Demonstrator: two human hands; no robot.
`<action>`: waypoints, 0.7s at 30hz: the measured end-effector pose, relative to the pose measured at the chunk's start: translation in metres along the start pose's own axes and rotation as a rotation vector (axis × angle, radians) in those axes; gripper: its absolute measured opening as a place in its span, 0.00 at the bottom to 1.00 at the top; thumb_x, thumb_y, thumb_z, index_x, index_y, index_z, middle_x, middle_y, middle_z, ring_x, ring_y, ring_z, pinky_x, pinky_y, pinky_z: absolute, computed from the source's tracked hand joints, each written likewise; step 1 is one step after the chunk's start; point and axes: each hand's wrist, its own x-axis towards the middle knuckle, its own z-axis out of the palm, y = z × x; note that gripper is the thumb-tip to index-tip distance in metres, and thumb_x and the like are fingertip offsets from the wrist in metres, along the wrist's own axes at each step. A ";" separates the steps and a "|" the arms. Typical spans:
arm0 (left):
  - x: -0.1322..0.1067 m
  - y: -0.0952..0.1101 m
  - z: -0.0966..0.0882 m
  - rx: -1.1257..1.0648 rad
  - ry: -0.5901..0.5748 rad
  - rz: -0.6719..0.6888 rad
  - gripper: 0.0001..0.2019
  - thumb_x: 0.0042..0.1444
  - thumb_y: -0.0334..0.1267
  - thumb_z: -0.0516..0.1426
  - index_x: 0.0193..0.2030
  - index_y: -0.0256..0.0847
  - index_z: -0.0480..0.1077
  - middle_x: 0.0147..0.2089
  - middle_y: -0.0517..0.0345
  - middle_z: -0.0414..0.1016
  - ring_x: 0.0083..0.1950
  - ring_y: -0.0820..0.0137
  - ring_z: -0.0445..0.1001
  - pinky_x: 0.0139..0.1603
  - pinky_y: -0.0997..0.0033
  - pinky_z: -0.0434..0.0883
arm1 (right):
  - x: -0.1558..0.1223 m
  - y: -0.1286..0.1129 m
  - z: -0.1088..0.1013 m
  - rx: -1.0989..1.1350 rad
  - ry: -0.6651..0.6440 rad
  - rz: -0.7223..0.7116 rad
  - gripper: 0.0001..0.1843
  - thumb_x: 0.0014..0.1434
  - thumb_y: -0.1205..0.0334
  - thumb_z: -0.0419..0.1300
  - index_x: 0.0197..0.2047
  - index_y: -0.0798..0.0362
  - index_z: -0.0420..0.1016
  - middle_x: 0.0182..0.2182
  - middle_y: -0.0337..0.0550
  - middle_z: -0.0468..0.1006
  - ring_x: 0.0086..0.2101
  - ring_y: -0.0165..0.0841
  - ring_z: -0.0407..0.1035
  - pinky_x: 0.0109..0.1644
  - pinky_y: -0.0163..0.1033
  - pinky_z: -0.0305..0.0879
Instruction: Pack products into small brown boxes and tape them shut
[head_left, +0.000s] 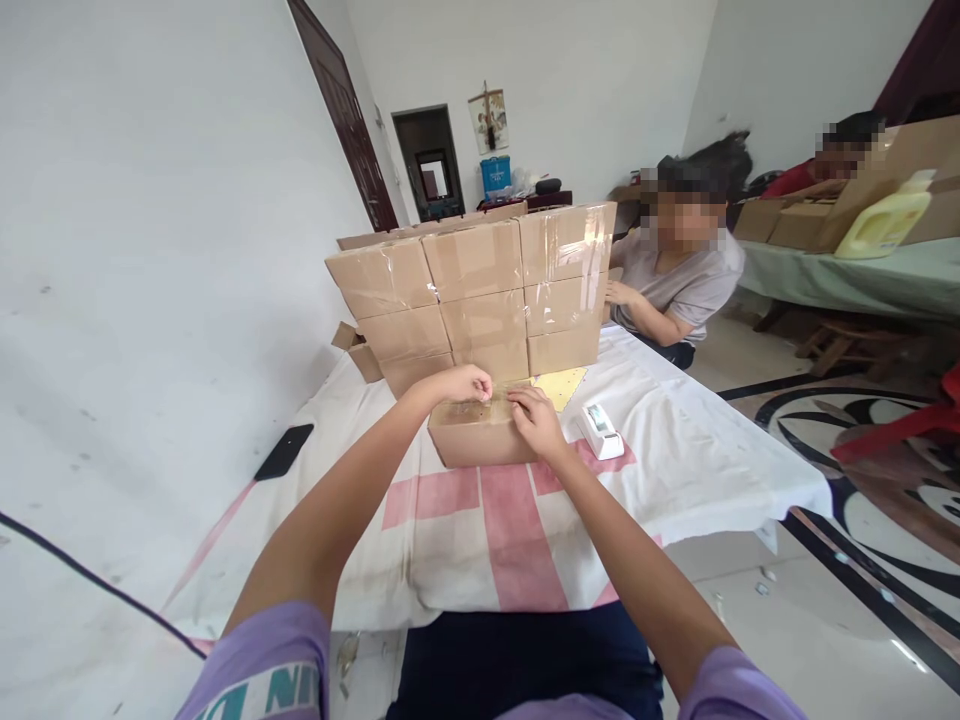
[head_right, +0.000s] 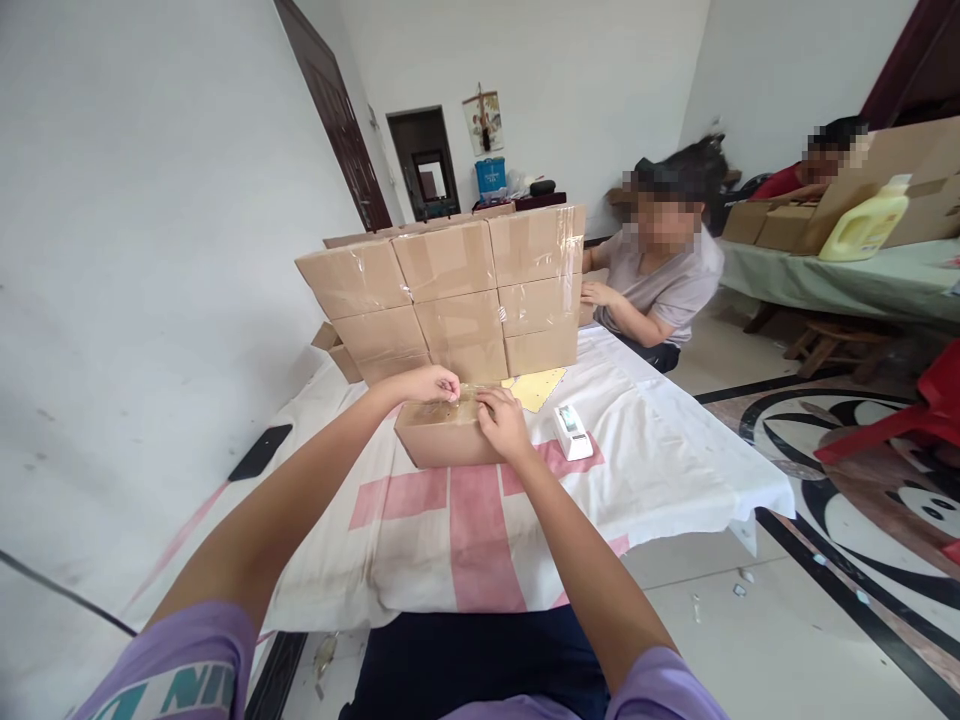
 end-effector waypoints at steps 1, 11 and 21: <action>0.001 -0.002 0.001 -0.011 -0.007 -0.001 0.09 0.52 0.43 0.60 0.36 0.40 0.75 0.39 0.54 0.82 0.40 0.66 0.78 0.38 0.72 0.70 | 0.000 0.000 0.000 0.004 0.001 0.003 0.14 0.63 0.65 0.54 0.44 0.49 0.81 0.49 0.45 0.82 0.53 0.43 0.70 0.61 0.52 0.64; 0.006 -0.008 0.009 -0.042 0.054 -0.014 0.11 0.51 0.46 0.61 0.35 0.40 0.76 0.36 0.55 0.80 0.36 0.67 0.75 0.37 0.71 0.68 | -0.001 -0.004 0.000 0.039 0.014 0.034 0.15 0.63 0.64 0.54 0.45 0.48 0.82 0.49 0.46 0.81 0.54 0.43 0.70 0.62 0.53 0.63; 0.010 -0.020 0.019 -0.086 0.107 -0.050 0.16 0.49 0.50 0.63 0.39 0.41 0.74 0.35 0.57 0.78 0.35 0.67 0.74 0.37 0.70 0.68 | -0.002 -0.004 0.001 0.064 0.014 0.054 0.14 0.63 0.65 0.55 0.44 0.49 0.82 0.49 0.46 0.81 0.55 0.43 0.69 0.62 0.52 0.61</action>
